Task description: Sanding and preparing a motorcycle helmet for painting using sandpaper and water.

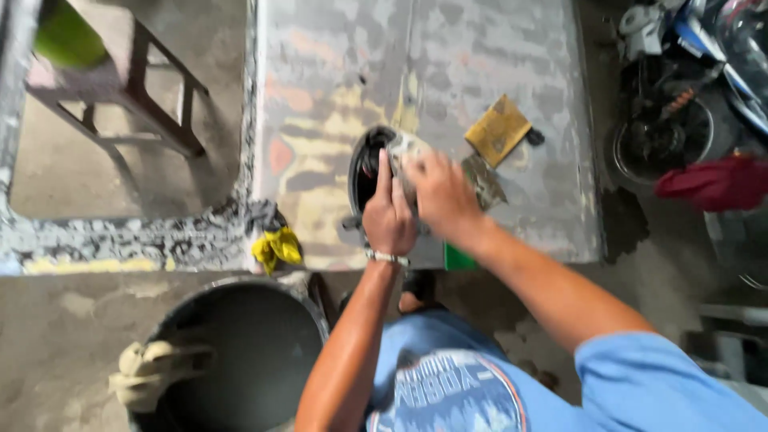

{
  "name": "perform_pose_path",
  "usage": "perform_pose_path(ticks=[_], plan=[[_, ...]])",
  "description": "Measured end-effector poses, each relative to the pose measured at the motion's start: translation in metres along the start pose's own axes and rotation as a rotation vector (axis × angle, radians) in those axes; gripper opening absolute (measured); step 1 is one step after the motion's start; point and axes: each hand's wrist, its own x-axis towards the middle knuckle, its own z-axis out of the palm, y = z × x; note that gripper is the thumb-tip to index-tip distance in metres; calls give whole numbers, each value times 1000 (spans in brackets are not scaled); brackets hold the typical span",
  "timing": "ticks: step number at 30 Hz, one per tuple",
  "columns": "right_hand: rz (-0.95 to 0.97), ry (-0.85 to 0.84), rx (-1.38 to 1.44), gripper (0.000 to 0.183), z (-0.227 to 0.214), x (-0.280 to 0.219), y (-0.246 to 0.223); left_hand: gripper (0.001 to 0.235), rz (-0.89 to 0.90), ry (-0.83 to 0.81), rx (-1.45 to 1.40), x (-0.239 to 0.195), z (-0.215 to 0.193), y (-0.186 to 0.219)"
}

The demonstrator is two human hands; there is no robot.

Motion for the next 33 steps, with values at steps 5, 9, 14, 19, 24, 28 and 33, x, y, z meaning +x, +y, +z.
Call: perform_pose_path(ticks=[5,9,14,19,24,28,33], plan=[[48,28,-34,37,-8,14,-9,52,104,32,-6,-2,-5,-9],[-4,-13,-9,40,-12,14,-21,50,-10,39,-71,-10,-26,0],[7,-19,19,45,-11,20,-28,51,-50,13,119,-5,-47,-11],[-53,-74,13,48,-8,24,-28,48,103,82,96,-9,-45,-15],[-129,2,-17,47,-14,17,-24,46,-25,-34,31,1,-30,-13],[-2,-148,-98,42,-12,24,-2,47,33,-70,-141,13,-25,-1],[-45,-68,-82,49,-4,7,-8,44,280,46,-211,33,-6,-41]])
